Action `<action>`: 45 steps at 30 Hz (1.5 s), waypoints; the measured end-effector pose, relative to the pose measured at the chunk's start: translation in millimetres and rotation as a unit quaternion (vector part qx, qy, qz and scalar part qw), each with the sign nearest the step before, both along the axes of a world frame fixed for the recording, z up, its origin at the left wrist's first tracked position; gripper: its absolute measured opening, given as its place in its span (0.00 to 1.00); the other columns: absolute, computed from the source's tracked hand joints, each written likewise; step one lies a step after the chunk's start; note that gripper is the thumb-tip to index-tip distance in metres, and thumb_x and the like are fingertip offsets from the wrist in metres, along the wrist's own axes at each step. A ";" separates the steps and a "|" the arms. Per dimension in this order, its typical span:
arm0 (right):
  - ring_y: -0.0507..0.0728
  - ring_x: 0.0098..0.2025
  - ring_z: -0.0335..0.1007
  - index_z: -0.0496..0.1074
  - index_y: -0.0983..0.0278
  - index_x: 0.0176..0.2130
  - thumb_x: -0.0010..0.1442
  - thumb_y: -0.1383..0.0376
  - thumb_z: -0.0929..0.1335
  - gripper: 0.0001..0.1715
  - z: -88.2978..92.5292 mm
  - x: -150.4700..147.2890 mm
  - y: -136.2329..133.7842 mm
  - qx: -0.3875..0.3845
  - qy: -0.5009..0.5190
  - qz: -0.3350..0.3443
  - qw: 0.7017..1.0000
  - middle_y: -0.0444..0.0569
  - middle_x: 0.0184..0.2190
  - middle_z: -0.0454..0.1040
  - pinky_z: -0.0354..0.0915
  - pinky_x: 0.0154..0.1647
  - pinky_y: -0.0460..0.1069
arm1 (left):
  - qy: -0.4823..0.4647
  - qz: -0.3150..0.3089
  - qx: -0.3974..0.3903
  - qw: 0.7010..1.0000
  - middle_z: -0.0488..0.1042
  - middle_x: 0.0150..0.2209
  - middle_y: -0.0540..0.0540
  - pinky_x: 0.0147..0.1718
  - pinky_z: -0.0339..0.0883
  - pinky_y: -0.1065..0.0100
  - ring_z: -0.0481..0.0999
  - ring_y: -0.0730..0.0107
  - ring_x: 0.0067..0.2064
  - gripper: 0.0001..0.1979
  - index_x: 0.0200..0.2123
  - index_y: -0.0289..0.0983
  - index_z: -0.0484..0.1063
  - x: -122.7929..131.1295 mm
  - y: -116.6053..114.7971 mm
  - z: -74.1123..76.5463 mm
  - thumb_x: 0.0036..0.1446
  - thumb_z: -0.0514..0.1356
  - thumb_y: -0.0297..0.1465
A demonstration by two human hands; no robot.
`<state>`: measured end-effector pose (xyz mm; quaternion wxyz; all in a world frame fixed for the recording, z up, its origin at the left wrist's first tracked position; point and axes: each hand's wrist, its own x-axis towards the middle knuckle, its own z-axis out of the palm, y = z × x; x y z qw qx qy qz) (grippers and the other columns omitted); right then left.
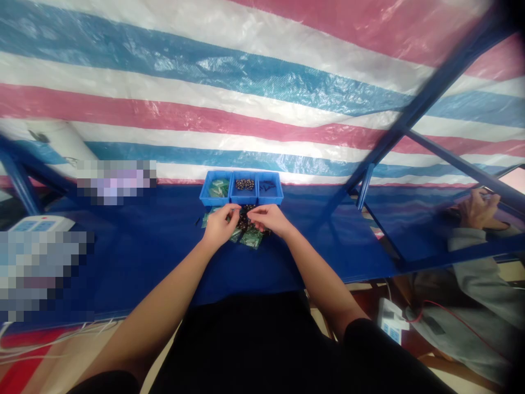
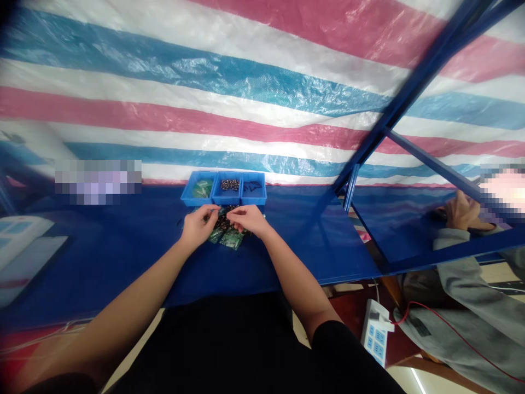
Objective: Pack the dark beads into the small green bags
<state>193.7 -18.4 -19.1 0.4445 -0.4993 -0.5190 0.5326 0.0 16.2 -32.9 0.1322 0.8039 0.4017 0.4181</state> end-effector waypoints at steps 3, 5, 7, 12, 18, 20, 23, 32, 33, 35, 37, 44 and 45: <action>0.53 0.33 0.75 0.72 0.64 0.50 0.51 0.55 0.73 0.29 -0.6 -8.4 7.1 0.049 0.123 -0.089 0.987 0.54 0.44 0.77 0.74 0.32 0.49 | 0.002 -0.001 0.003 1.000 0.70 0.23 0.53 0.30 0.63 0.74 0.69 0.76 0.24 0.12 0.41 0.38 0.74 0.2 0.1 0.3 0.61 0.54 0.35; 0.55 0.42 0.75 0.65 0.57 0.58 0.51 0.55 0.73 0.36 -2.2 -12.0 10.6 0.090 0.139 -0.092 0.982 0.51 0.55 0.70 0.74 0.40 0.52 | 0.005 -0.002 0.004 1.000 0.70 0.23 0.53 0.30 0.63 0.74 0.69 0.76 0.24 0.11 0.40 0.38 0.75 0.4 0.5 0.1 0.61 0.54 0.35; 0.56 0.43 0.75 0.64 0.56 0.59 0.53 0.54 0.71 0.36 -4.2 -11.0 12.2 0.114 0.111 -0.073 0.985 0.51 0.56 0.70 0.73 0.41 0.52 | 0.006 -0.004 0.004 1.000 0.71 0.23 0.52 0.29 0.63 0.74 0.69 0.76 0.24 0.12 0.40 0.38 0.75 0.4 1.0 0.0 0.61 0.54 0.35; 0.52 0.30 0.72 0.75 0.64 0.44 0.59 0.56 0.65 0.19 -5.4 18.6 11.9 0.157 -0.118 -0.137 0.971 0.48 0.30 0.78 0.70 0.35 0.49 | 0.011 -0.009 -0.001 1.000 0.71 0.23 0.52 0.29 0.63 0.74 0.70 0.75 0.24 0.12 0.40 0.38 0.75 0.1 1.3 0.4 0.61 0.54 0.36; 0.58 0.38 0.71 0.76 0.61 0.45 0.48 0.56 0.73 0.24 3.5 75.3 5.2 0.094 -0.369 0.001 0.925 0.51 0.40 0.76 0.68 0.40 0.52 | 0.015 -0.019 -0.013 1.000 0.71 0.23 0.52 0.28 0.63 0.74 0.69 0.75 0.24 0.12 0.41 0.38 0.74 -0.6 1.0 -0.7 0.61 0.54 0.36; 0.62 0.47 0.68 0.76 0.59 0.47 0.41 0.54 0.76 0.32 6.3 86.1 1.7 0.085 -0.399 0.068 0.911 0.53 0.48 0.71 0.67 0.44 0.54 | 0.011 -0.019 -0.013 1.000 0.70 0.23 0.52 0.28 0.62 0.74 0.69 0.76 0.24 0.12 0.41 0.38 0.74 -0.7 0.8 -1.2 0.61 0.54 0.36; 0.64 0.53 0.63 0.76 0.57 0.46 0.38 0.55 0.78 0.33 9.0 92.6 -1.7 0.073 -0.404 0.110 0.905 0.53 0.51 0.66 0.65 0.49 0.55 | 0.009 -0.020 -0.014 1.000 0.70 0.24 0.52 0.27 0.62 0.74 0.69 0.76 0.24 0.11 0.41 0.38 0.74 -0.8 0.6 -1.8 0.61 0.54 0.36; 0.55 0.41 0.66 0.72 0.62 0.41 0.45 0.63 0.74 0.21 -1.6 70.3 4.6 0.098 -0.387 0.068 0.914 0.47 0.39 0.70 0.64 0.42 0.50 | 0.012 -0.025 -0.020 0.999 0.70 0.24 0.53 0.27 0.61 0.74 0.69 0.76 0.24 0.11 0.41 0.39 0.74 -0.5 0.7 -0.8 0.61 0.54 0.35; 0.55 0.40 0.67 0.72 0.62 0.41 0.46 0.63 0.73 0.20 -2.8 67.0 5.1 0.100 -0.375 0.061 0.920 0.47 0.38 0.71 0.64 0.41 0.50 | 0.013 -0.026 -0.021 0.999 0.70 0.24 0.53 0.27 0.61 0.74 0.69 0.75 0.24 0.11 0.41 0.39 0.74 -0.6 0.7 -0.7 0.61 0.54 0.35; 0.54 0.37 0.68 0.72 0.62 0.41 0.49 0.62 0.72 0.17 -2.9 63.2 5.4 0.105 -0.341 0.061 0.932 0.46 0.36 0.73 0.64 0.39 0.49 | 0.016 -0.027 -0.023 0.999 0.70 0.23 0.52 0.27 0.61 0.74 0.69 0.75 0.24 0.11 0.41 0.39 0.74 -0.7 0.7 -0.6 0.61 0.54 0.35; 0.53 0.34 0.69 0.73 0.63 0.40 0.51 0.60 0.71 0.16 0.2 64.1 5.0 0.112 -0.287 0.062 0.949 0.46 0.34 0.74 0.65 0.37 0.49 | 0.017 -0.025 -0.025 0.999 0.70 0.23 0.52 0.26 0.61 0.74 0.69 0.75 0.25 0.11 0.41 0.39 0.74 -0.9 0.7 -0.6 0.61 0.54 0.35; 0.51 0.28 0.68 0.70 0.65 0.35 0.47 0.55 0.73 0.20 10.0 74.2 12.2 0.127 -0.006 -0.167 0.978 0.46 0.30 0.73 0.66 0.27 0.47 | 0.011 -0.037 -0.026 0.999 0.72 0.25 0.51 0.26 0.61 0.73 0.69 0.75 0.24 0.13 0.42 0.38 0.74 -0.3 -0.4 -0.1 0.62 0.53 0.36; 0.51 0.28 0.68 0.69 0.65 0.35 0.46 0.54 0.73 0.21 9.1 70.4 13.9 0.122 0.036 -0.205 0.970 0.45 0.30 0.73 0.67 0.26 0.47 | 0.010 -0.040 -0.027 0.999 0.72 0.25 0.51 0.25 0.61 0.73 0.69 0.75 0.24 0.13 0.42 0.38 0.74 -0.3 -0.7 0.1 0.62 0.53 0.37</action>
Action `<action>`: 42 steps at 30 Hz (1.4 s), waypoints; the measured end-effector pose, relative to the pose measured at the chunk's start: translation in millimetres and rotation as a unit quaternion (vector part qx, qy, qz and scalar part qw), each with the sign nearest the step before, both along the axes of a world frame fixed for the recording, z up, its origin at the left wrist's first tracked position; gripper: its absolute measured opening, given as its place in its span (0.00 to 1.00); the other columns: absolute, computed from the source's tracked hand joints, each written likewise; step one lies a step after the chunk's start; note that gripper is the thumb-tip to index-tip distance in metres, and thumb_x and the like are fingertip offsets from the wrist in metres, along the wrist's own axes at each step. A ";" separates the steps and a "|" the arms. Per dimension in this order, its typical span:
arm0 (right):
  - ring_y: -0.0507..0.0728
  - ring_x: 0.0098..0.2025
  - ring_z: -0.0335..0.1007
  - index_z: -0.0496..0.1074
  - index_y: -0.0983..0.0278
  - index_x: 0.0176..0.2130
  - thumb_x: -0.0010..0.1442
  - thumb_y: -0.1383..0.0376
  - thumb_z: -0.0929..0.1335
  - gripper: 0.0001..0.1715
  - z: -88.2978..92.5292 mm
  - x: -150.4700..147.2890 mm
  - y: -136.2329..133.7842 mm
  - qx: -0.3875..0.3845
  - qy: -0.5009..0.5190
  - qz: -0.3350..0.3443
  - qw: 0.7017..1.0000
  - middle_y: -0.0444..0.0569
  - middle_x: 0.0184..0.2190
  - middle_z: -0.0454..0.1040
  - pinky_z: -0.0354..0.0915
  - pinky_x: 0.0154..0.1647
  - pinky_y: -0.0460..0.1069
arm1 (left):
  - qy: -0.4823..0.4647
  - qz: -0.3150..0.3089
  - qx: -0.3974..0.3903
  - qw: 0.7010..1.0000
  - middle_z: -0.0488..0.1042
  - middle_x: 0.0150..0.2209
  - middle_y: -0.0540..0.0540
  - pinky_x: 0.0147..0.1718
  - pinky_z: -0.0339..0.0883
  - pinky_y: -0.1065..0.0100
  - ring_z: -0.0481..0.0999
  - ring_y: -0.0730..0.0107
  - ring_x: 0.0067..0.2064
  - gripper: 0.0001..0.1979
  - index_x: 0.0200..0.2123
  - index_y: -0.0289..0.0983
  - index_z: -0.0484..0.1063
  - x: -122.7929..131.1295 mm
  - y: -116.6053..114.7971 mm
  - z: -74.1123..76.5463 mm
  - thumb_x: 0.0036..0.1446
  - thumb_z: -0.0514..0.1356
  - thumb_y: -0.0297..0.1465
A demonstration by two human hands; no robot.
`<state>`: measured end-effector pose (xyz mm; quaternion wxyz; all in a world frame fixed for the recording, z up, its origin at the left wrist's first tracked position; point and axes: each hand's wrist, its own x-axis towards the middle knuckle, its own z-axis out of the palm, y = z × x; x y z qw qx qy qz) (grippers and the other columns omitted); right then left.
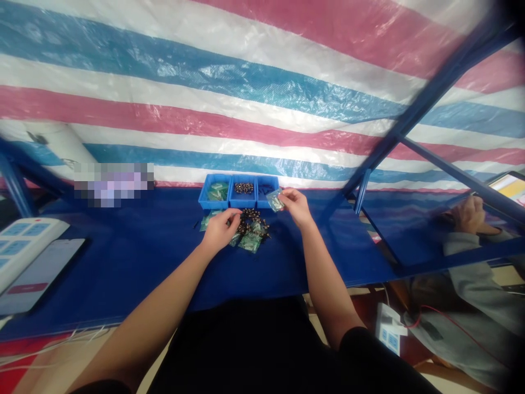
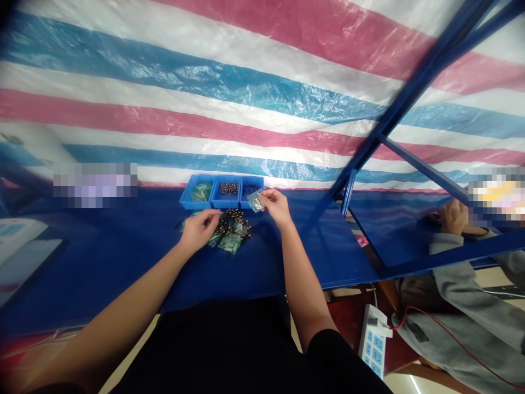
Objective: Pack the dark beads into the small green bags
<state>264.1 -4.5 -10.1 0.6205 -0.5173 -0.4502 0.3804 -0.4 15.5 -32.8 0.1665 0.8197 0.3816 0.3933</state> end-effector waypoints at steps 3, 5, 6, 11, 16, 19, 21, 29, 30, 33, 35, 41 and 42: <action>0.53 0.30 0.70 0.67 0.63 0.35 0.43 0.55 0.75 0.23 -4.5 -22.5 2.3 0.006 0.094 -0.001 0.996 0.43 0.30 0.73 0.72 0.29 0.50 | 0.000 -0.007 -0.011 1.000 0.72 0.25 0.51 0.25 0.60 0.73 0.68 0.74 0.23 0.15 0.44 0.38 0.74 0.1 -0.8 1.0 0.62 0.53 0.38; 0.53 0.30 0.71 0.67 0.62 0.34 0.42 0.55 0.76 0.23 -7.7 -42.2 1.0 0.001 0.117 0.038 0.992 0.43 0.31 0.73 0.74 0.31 0.51 | 0.002 -0.009 -0.023 1.000 0.73 0.25 0.51 0.25 0.60 0.73 0.68 0.74 0.23 0.15 0.45 0.39 0.74 0.3 -1.3 2.0 0.62 0.53 0.39; 0.53 0.31 0.71 0.68 0.62 0.34 0.43 0.55 0.76 0.23 -9.1 -51.5 -0.3 0.000 0.119 0.058 0.991 0.44 0.32 0.73 0.74 0.31 0.52 | 0.000 -0.009 -0.027 1.000 0.74 0.26 0.50 0.26 0.61 0.73 0.68 0.74 0.23 0.16 0.45 0.38 0.75 0.5 -1.5 2.3 0.62 0.53 0.40; 0.52 0.31 0.71 0.67 0.63 0.32 0.42 0.55 0.76 0.22 -15.0 -78.9 -6.1 -0.003 0.126 0.111 0.986 0.42 0.31 0.70 0.75 0.32 0.52 | -0.035 -0.015 -0.036 0.999 0.74 0.26 0.50 0.28 0.63 0.73 0.69 0.74 0.25 0.14 0.40 0.37 0.75 1.2 -1.3 1.0 0.61 0.55 0.40; 0.52 0.31 0.70 0.68 0.64 0.31 0.42 0.53 0.76 0.23 -19.9 -80.9 -6.1 -0.010 0.087 0.115 0.989 0.43 0.30 0.72 0.74 0.33 0.51 | -0.082 -0.003 -0.071 0.994 0.71 0.24 0.52 0.28 0.64 0.72 0.69 0.74 0.25 0.14 0.39 0.36 0.73 0.8 -0.6 0.7 0.60 0.55 0.40; 0.53 0.30 0.71 0.70 0.65 0.30 0.45 0.52 0.75 0.21 -20.0 -79.6 -6.0 -0.009 0.058 0.125 0.990 0.45 0.29 0.73 0.74 0.33 0.50 | -0.092 0.017 -0.049 0.994 0.73 0.27 0.49 0.30 0.65 0.72 0.71 0.73 0.28 0.13 0.36 0.36 0.74 1.5 -0.5 4.7 0.59 0.56 0.39; 0.53 0.28 0.71 0.72 0.65 0.31 0.46 0.51 0.74 0.21 -18.6 -78.0 -6.3 -0.012 0.028 0.127 0.991 0.45 0.27 0.74 0.73 0.32 0.50 | -0.104 0.028 -0.019 0.994 0.74 0.31 0.47 0.32 0.66 0.71 0.72 0.72 0.30 0.12 0.34 0.36 0.74 2.3 -0.3 7.0 0.59 0.57 0.39; 0.50 0.20 0.62 0.74 0.65 0.31 0.49 0.49 0.72 0.21 -16.6 -73.9 -5.9 -0.014 -0.048 0.088 0.995 0.43 0.19 0.69 0.62 0.22 0.46 | -0.098 0.026 -0.087 0.991 0.74 0.23 0.51 0.29 0.66 0.72 0.74 0.72 0.25 0.13 0.39 0.37 0.72 2.2 0.7 0.8 0.60 0.56 0.40; 0.50 0.20 0.62 0.74 0.65 0.31 0.49 0.49 0.72 0.21 -17.0 -74.1 -5.7 -0.015 -0.049 0.083 0.995 0.43 0.19 0.69 0.61 0.21 0.46 | -0.094 0.028 -0.084 0.992 0.74 0.23 0.52 0.29 0.66 0.72 0.74 0.72 0.25 0.13 0.40 0.37 0.72 1.9 1.0 -0.2 0.60 0.56 0.41; 0.49 0.20 0.61 0.74 0.65 0.31 0.49 0.50 0.72 0.21 -17.8 -74.5 -5.3 -0.012 -0.047 0.077 0.996 0.43 0.19 0.68 0.60 0.21 0.45 | -0.087 0.033 -0.069 0.993 0.74 0.23 0.52 0.29 0.66 0.72 0.73 0.72 0.26 0.14 0.40 0.38 0.73 1.6 1.6 -1.9 0.60 0.56 0.41; 0.49 0.20 0.61 0.74 0.65 0.31 0.49 0.50 0.72 0.21 -17.9 -74.1 -5.1 -0.010 -0.046 0.076 0.996 0.43 0.19 0.68 0.60 0.21 0.45 | -0.083 0.030 -0.063 0.994 0.74 0.24 0.51 0.29 0.66 0.72 0.73 0.73 0.26 0.14 0.40 0.38 0.73 1.7 1.9 -2.4 0.60 0.56 0.41; 0.49 0.21 0.61 0.74 0.65 0.31 0.49 0.50 0.71 0.21 -18.5 -72.8 -3.6 -0.006 -0.039 0.074 0.996 0.43 0.20 0.69 0.60 0.22 0.45 | -0.067 0.022 -0.053 0.996 0.75 0.26 0.50 0.31 0.67 0.71 0.74 0.72 0.26 0.14 0.42 0.38 0.72 1.5 1.6 -2.4 0.59 0.56 0.41; 0.49 0.20 0.61 0.74 0.65 0.31 0.50 0.50 0.71 0.21 -18.8 -72.9 -3.3 -0.006 -0.040 0.074 0.996 0.43 0.19 0.69 0.60 0.22 0.45 | -0.068 0.022 -0.051 0.996 0.75 0.26 0.50 0.31 0.67 0.71 0.74 0.71 0.27 0.14 0.42 0.38 0.73 1.4 1.6 -2.5 0.59 0.57 0.41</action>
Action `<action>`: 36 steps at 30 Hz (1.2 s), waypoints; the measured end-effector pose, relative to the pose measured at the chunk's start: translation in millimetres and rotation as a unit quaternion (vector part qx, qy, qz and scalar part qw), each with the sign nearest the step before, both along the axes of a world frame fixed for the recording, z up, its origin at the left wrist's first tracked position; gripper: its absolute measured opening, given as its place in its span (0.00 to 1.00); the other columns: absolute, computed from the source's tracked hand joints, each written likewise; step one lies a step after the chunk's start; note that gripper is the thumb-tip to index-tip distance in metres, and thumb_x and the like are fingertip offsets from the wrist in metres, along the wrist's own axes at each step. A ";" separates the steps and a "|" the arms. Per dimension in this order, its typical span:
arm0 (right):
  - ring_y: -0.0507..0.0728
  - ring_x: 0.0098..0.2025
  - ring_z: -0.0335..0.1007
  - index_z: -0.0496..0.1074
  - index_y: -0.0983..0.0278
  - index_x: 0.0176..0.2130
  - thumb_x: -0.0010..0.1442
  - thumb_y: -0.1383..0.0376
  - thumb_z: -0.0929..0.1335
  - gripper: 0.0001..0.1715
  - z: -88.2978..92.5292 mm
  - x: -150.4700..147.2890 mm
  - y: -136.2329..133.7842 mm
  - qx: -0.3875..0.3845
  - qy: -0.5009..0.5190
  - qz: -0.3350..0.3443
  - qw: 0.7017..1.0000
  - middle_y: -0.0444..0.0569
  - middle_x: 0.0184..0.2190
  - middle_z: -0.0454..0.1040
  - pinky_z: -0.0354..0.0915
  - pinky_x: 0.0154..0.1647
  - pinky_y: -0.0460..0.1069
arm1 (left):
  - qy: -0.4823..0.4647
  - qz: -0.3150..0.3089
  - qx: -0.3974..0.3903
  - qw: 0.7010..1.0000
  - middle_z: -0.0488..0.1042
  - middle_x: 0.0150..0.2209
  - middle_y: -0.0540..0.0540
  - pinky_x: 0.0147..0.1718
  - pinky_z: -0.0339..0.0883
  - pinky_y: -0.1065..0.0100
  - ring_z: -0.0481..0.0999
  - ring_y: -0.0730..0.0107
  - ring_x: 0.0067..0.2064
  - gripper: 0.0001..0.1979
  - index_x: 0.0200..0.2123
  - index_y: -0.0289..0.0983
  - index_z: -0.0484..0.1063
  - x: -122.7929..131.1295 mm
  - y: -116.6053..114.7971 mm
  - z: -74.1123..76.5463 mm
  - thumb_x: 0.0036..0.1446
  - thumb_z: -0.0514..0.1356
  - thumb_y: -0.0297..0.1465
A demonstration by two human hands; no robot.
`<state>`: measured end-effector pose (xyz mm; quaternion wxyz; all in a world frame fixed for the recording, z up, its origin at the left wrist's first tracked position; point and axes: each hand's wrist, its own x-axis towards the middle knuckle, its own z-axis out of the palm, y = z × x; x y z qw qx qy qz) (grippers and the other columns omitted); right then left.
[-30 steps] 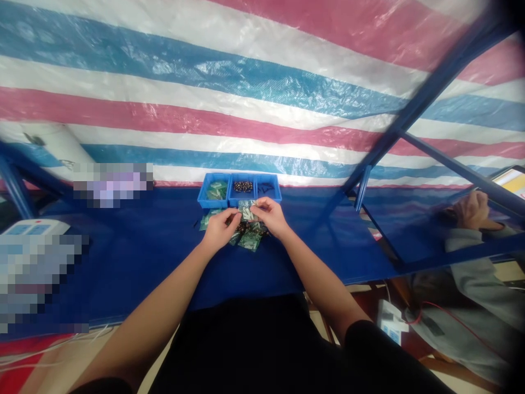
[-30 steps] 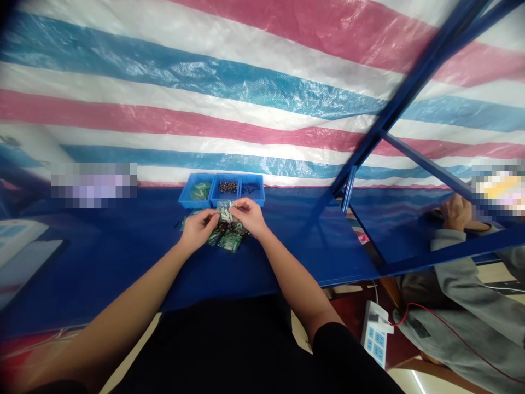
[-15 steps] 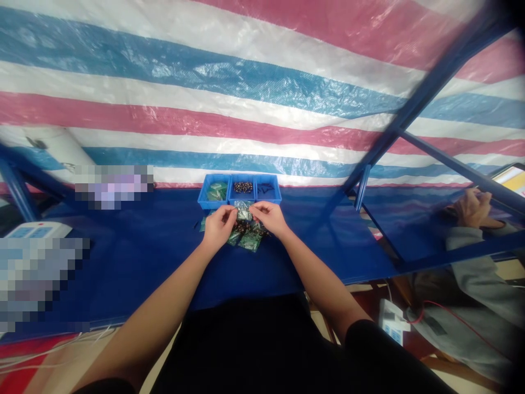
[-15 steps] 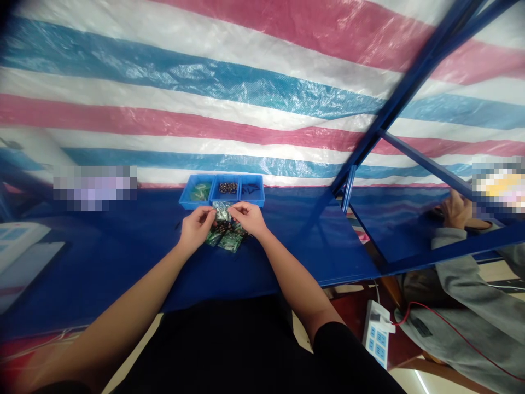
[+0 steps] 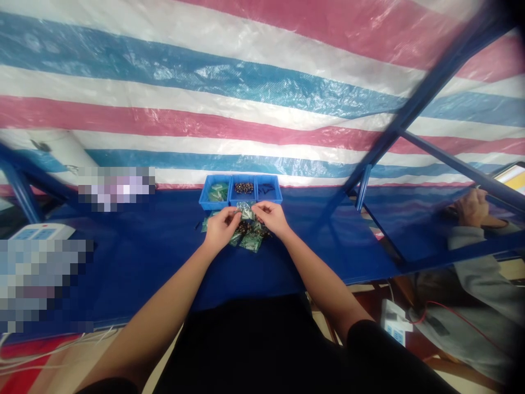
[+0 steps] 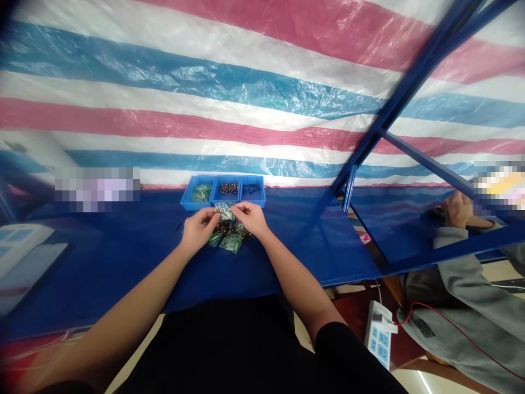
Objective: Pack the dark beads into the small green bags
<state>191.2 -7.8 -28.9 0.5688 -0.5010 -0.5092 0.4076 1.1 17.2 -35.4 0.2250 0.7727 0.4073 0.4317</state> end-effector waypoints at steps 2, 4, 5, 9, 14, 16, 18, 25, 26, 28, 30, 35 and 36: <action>0.49 0.20 0.60 0.74 0.65 0.31 0.50 0.50 0.71 0.21 -0.7 -0.3 0.4 0.000 -0.005 -0.001 1.000 0.42 0.19 0.68 0.59 0.21 0.45 | -0.004 0.004 0.002 1.000 0.76 0.26 0.50 0.31 0.68 0.71 0.74 0.71 0.27 0.15 0.43 0.37 0.72 0.0 0.0 -0.5 0.58 0.57 0.40; 0.49 0.19 0.59 0.74 0.66 0.32 0.50 0.50 0.71 0.21 -1.4 -0.3 0.4 0.003 -0.011 -0.003 1.000 0.42 0.18 0.67 0.58 0.21 0.45 | -0.007 0.005 0.002 1.000 0.76 0.27 0.50 0.32 0.68 0.70 0.74 0.71 0.27 0.15 0.43 0.37 0.72 0.1 0.0 -1.0 0.58 0.57 0.40; 0.49 0.19 0.59 0.75 0.66 0.32 0.50 0.50 0.71 0.21 -1.7 -0.2 0.3 0.004 -0.012 -0.003 1.000 0.42 0.18 0.67 0.58 0.21 0.45 | -0.008 0.005 0.003 1.000 0.76 0.27 0.50 0.32 0.68 0.70 0.74 0.71 0.27 0.15 0.44 0.37 0.72 0.3 0.0 -1.1 0.58 0.58 0.39; 0.49 0.20 0.60 0.75 0.66 0.32 0.51 0.50 0.71 0.21 -2.1 0.2 -0.4 0.005 -0.019 -0.007 1.000 0.43 0.19 0.68 0.58 0.21 0.45 | -0.012 0.004 0.003 1.000 0.75 0.26 0.50 0.32 0.68 0.71 0.74 0.72 0.26 0.14 0.43 0.37 0.73 0.6 -0.4 -0.7 0.57 0.58 0.38; 0.50 0.21 0.61 0.75 0.66 0.33 0.51 0.49 0.70 0.22 -2.0 -0.7 -1.7 0.012 -0.050 -0.017 0.999 0.44 0.21 0.70 0.59 0.22 0.45 | -0.010 0.013 0.005 1.000 0.75 0.26 0.50 0.31 0.67 0.71 0.73 0.72 0.26 0.14 0.43 0.38 0.73 0.4 -0.5 -0.4 0.57 0.58 0.39; 0.50 0.22 0.61 0.75 0.66 0.33 0.51 0.49 0.70 0.22 -2.3 -1.2 -2.0 0.014 -0.058 -0.018 0.998 0.44 0.22 0.70 0.59 0.23 0.45 | -0.009 0.016 0.007 1.000 0.75 0.26 0.50 0.31 0.67 0.71 0.72 0.73 0.25 0.14 0.42 0.38 0.73 0.3 -0.4 -0.3 0.57 0.58 0.39; 0.50 0.22 0.61 0.76 0.66 0.33 0.52 0.49 0.69 0.22 -2.6 -1.6 -2.3 0.017 -0.067 -0.021 0.997 0.44 0.21 0.70 0.59 0.23 0.45 | -0.007 0.018 0.007 1.000 0.75 0.26 0.50 0.31 0.67 0.71 0.72 0.73 0.26 0.14 0.43 0.38 0.73 0.3 -0.6 0.0 0.57 0.58 0.39; 0.50 0.22 0.60 0.76 0.66 0.34 0.53 0.51 0.69 0.20 -3.2 -2.6 -3.0 0.022 -0.072 -0.016 0.997 0.43 0.21 0.70 0.59 0.24 0.45 | -0.002 0.029 0.007 1.000 0.75 0.29 0.50 0.29 0.65 0.72 0.73 0.73 0.27 0.12 0.41 0.38 0.73 0.5 -3.4 3.2 0.58 0.58 0.38; 0.49 0.22 0.60 0.76 0.66 0.35 0.53 0.52 0.69 0.20 -3.3 -2.7 -3.0 0.024 -0.071 -0.015 0.997 0.43 0.21 0.70 0.59 0.24 0.45 | -0.005 0.030 0.006 1.000 0.75 0.29 0.50 0.29 0.65 0.72 0.73 0.73 0.27 0.12 0.41 0.38 0.73 0.5 -3.7 3.7 0.58 0.58 0.38; 0.50 0.22 0.60 0.76 0.66 0.34 0.53 0.52 0.69 0.20 -3.6 -2.7 -2.9 0.024 -0.072 -0.016 0.997 0.43 0.21 0.70 0.59 0.24 0.45 | -0.006 0.032 0.004 0.999 0.75 0.29 0.50 0.30 0.66 0.72 0.73 0.73 0.27 0.12 0.41 0.38 0.73 0.6 -3.9 4.6 0.58 0.57 0.38; 0.50 0.22 0.60 0.76 0.66 0.34 0.53 0.51 0.69 0.20 -3.8 -2.7 -2.5 0.019 -0.073 -0.018 0.997 0.44 0.21 0.70 0.59 0.24 0.45 | -0.007 0.027 -0.001 1.000 0.75 0.28 0.50 0.30 0.66 0.71 0.73 0.72 0.27 0.13 0.41 0.38 0.73 0.4 -3.5 4.8 0.58 0.57 0.39; 0.49 0.20 0.60 0.75 0.65 0.33 0.53 0.49 0.69 0.21 -1.3 -1.6 -2.8 0.005 -0.050 -0.002 0.999 0.43 0.19 0.68 0.58 0.22 0.45 | -0.023 0.008 -0.035 0.999 0.75 0.28 0.49 0.29 0.67 0.71 0.74 0.70 0.27 0.15 0.44 0.38 0.72 -0.4 -0.8 1.8 0.58 0.58 0.40; 0.49 0.19 0.59 0.74 0.65 0.32 0.53 0.49 0.69 0.21 -0.2 -1.3 -3.3 0.002 -0.045 0.008 0.999 0.42 0.18 0.67 0.58 0.22 0.45 | -0.027 0.004 -0.041 0.999 0.76 0.28 0.49 0.30 0.68 0.71 0.75 0.70 0.27 0.16 0.45 0.38 0.71 -0.5 -0.2 1.0 0.58 0.58 0.40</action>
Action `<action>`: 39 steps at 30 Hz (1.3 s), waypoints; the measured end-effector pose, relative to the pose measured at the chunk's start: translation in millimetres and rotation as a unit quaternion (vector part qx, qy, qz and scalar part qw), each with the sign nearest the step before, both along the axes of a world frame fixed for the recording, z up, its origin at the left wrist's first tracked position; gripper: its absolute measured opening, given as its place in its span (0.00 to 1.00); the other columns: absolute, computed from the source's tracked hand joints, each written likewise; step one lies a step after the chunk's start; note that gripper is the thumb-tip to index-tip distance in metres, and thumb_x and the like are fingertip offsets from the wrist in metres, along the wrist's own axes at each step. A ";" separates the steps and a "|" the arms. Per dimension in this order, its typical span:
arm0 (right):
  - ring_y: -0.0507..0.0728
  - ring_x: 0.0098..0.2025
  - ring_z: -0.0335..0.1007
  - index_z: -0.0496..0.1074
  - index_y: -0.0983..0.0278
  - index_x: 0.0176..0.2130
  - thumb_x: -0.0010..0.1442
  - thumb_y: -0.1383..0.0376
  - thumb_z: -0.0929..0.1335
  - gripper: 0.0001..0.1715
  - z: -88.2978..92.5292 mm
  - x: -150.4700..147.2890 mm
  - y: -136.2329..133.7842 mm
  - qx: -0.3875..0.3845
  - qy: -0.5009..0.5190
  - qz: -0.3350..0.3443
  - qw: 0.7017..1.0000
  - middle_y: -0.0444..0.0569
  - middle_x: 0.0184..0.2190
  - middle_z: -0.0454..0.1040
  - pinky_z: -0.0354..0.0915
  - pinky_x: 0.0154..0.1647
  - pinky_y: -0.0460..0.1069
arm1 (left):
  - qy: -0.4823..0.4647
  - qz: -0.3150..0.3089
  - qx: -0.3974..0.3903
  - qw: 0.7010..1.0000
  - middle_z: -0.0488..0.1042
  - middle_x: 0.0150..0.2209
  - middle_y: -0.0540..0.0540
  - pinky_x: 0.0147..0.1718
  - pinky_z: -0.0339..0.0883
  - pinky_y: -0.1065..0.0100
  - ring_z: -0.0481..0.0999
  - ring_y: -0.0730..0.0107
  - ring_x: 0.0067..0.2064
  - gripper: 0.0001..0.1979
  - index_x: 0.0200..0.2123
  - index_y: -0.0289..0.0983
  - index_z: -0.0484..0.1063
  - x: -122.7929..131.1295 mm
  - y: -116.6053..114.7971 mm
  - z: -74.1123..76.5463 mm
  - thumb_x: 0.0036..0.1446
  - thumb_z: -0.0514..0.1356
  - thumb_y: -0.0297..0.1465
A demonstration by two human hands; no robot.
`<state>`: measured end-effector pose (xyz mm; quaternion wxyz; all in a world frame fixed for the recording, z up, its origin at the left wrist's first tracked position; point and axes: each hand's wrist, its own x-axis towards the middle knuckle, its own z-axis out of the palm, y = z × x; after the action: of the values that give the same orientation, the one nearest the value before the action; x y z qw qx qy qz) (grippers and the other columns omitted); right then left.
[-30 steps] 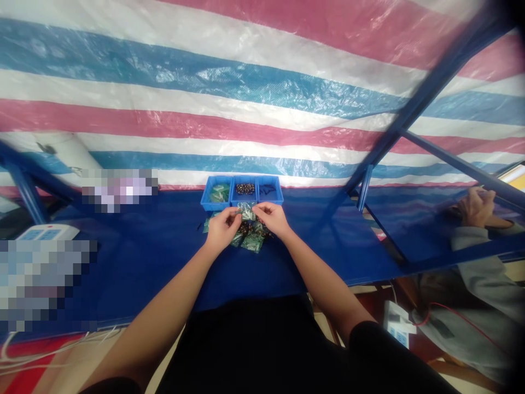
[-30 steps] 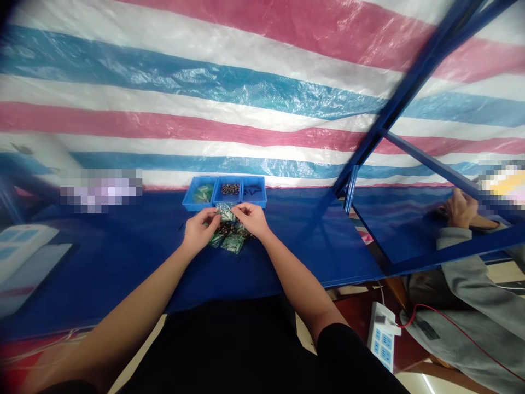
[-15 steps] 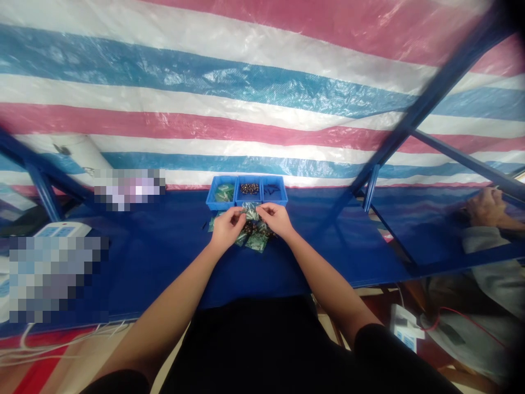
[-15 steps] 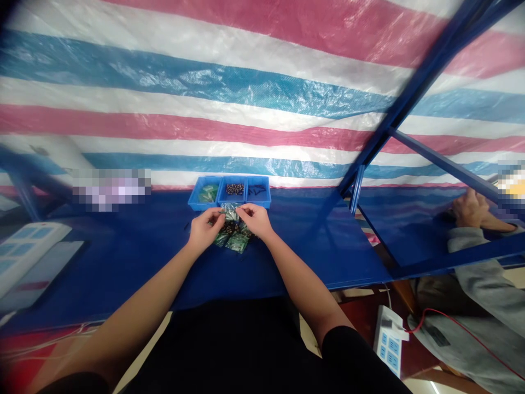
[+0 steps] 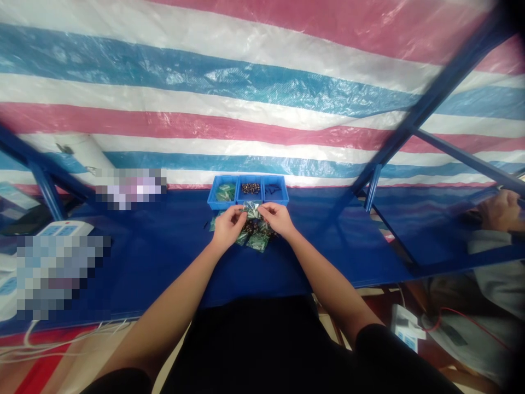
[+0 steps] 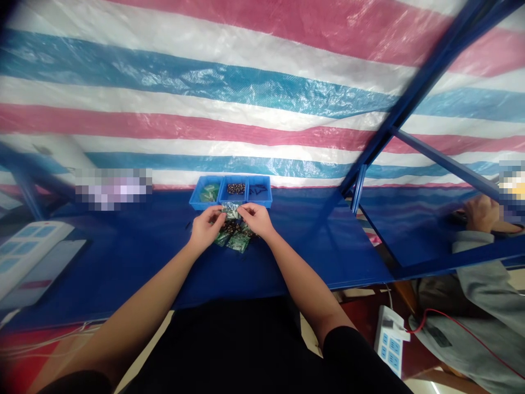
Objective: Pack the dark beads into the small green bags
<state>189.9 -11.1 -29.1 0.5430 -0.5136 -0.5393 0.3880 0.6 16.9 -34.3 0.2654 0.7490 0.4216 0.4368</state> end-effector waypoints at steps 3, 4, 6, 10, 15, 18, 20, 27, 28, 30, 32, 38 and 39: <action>0.49 0.18 0.58 0.73 0.64 0.32 0.53 0.48 0.68 0.22 3.1 0.6 -1.4 -0.009 0.001 0.026 1.000 0.41 0.16 0.64 0.58 0.21 0.45 | -0.006 -0.012 -0.010 1.000 0.76 0.28 0.49 0.30 0.68 0.70 0.75 0.69 0.28 0.16 0.44 0.38 0.72 -0.3 1.0 -1.1 0.58 0.57 0.41; 0.49 0.17 0.58 0.72 0.64 0.32 0.53 0.47 0.68 0.22 3.7 0.5 -1.5 -0.010 0.000 0.027 1.000 0.40 0.16 0.64 0.58 0.21 0.45 | -0.003 -0.016 -0.010 1.000 0.76 0.28 0.49 0.30 0.68 0.70 0.75 0.69 0.28 0.15 0.42 0.38 0.73 -0.4 1.1 -0.9 0.59 0.56 0.41; 0.49 0.17 0.59 0.72 0.64 0.32 0.53 0.47 0.68 0.22 3.7 0.2 -1.2 -0.011 0.000 0.022 1.000 0.40 0.16 0.64 0.59 0.21 0.45 | 0.005 -0.025 -0.003 1.000 0.76 0.28 0.48 0.30 0.68 0.69 0.75 0.69 0.28 0.14 0.39 0.38 0.74 -0.4 0.8 0.3 0.59 0.56 0.41; 0.50 0.18 0.61 0.72 0.63 0.33 0.53 0.47 0.68 0.22 0.8 -0.7 0.5 -0.015 0.010 0.020 1.000 0.41 0.16 0.66 0.60 0.20 0.46 | 0.021 -0.035 0.042 0.998 0.74 0.30 0.47 0.31 0.66 0.69 0.72 0.70 0.29 0.13 0.35 0.38 0.74 -0.4 -0.2 5.0 0.60 0.56 0.40; 0.51 0.18 0.63 0.72 0.63 0.35 0.54 0.47 0.68 0.21 -0.4 -1.7 -0.2 -0.004 0.002 0.016 1.000 0.41 0.17 0.67 0.61 0.20 0.46 | 0.032 -0.014 0.081 0.996 0.73 0.30 0.47 0.32 0.65 0.69 0.70 0.71 0.29 0.12 0.34 0.38 0.75 -0.6 -0.3 6.6 0.60 0.56 0.39; 0.51 0.19 0.64 0.72 0.62 0.35 0.54 0.47 0.68 0.22 -0.5 -2.2 -0.6 0.006 -0.004 0.006 1.000 0.41 0.17 0.67 0.62 0.21 0.46 | 0.025 -0.002 0.056 0.998 0.76 0.30 0.48 0.32 0.67 0.69 0.72 0.71 0.28 0.13 0.38 0.38 0.76 -0.4 0.3 3.4 0.59 0.57 0.40; 0.51 0.19 0.64 0.73 0.62 0.35 0.54 0.47 0.68 0.22 -1.1 -2.2 -0.2 0.008 -0.004 0.006 1.000 0.41 0.17 0.67 0.63 0.22 0.47 | 0.015 0.000 0.030 0.999 0.76 0.28 0.49 0.31 0.68 0.70 0.74 0.71 0.27 0.15 0.41 0.38 0.75 -0.2 0.8 1.1 0.59 0.57 0.40; 0.51 0.21 0.67 0.74 0.64 0.36 0.54 0.50 0.68 0.20 -2.5 -2.9 -0.4 0.019 0.021 0.023 0.999 0.46 0.23 0.73 0.65 0.24 0.47 | -0.012 -0.013 -0.016 1.000 0.79 0.30 0.47 0.33 0.72 0.68 0.79 0.67 0.31 0.14 0.42 0.38 0.74 -0.1 0.5 -0.2 0.59 0.57 0.41; 0.51 0.21 0.68 0.74 0.65 0.36 0.55 0.51 0.68 0.20 -2.2 -3.2 -0.9 0.023 0.028 0.023 0.999 0.47 0.25 0.74 0.65 0.25 0.47 | -0.016 -0.018 -0.019 1.000 0.79 0.31 0.47 0.34 0.72 0.68 0.79 0.67 0.31 0.14 0.42 0.38 0.74 -0.1 -0.1 0.5 0.59 0.57 0.41; 0.51 0.23 0.70 0.75 0.65 0.38 0.55 0.52 0.69 0.20 -1.2 -3.4 -2.1 0.034 0.041 0.018 0.998 0.48 0.27 0.75 0.66 0.26 0.47 | -0.024 -0.030 -0.023 0.999 0.79 0.33 0.46 0.34 0.73 0.67 0.79 0.66 0.32 0.15 0.42 0.38 0.73 0.0 -1.8 2.7 0.59 0.57 0.41; 0.52 0.25 0.71 0.75 0.65 0.40 0.55 0.52 0.68 0.20 0.3 -2.8 -3.2 0.039 0.053 0.019 0.998 0.49 0.29 0.76 0.66 0.27 0.47 | -0.031 -0.045 -0.027 0.998 0.80 0.36 0.45 0.35 0.73 0.67 0.80 0.66 0.33 0.15 0.43 0.38 0.73 -0.3 -3.6 5.5 0.60 0.56 0.41; 0.54 0.28 0.73 0.76 0.65 0.36 0.56 0.52 0.67 0.19 4.5 -1.4 -2.5 0.028 0.079 -0.011 0.996 0.50 0.28 0.77 0.65 0.26 0.47 | -0.018 -0.048 -0.017 0.999 0.80 0.32 0.47 0.34 0.71 0.68 0.78 0.67 0.32 0.17 0.45 0.38 0.74 -1.5 -6.4 11.2 0.63 0.52 0.41; 0.54 0.27 0.73 0.76 0.65 0.35 0.55 0.52 0.68 0.19 4.8 -2.3 -2.1 0.023 0.081 -0.019 0.996 0.49 0.27 0.77 0.65 0.25 0.47 | -0.018 -0.045 -0.013 0.999 0.79 0.32 0.47 0.34 0.71 0.69 0.78 0.68 0.32 0.17 0.45 0.38 0.74 -1.2 -6.2 10.8 0.63 0.52 0.41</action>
<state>187.6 -13.1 -24.2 0.6039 -0.4781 -0.4928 0.4047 -0.6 10.8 -23.6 0.3017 0.7560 0.3881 0.4322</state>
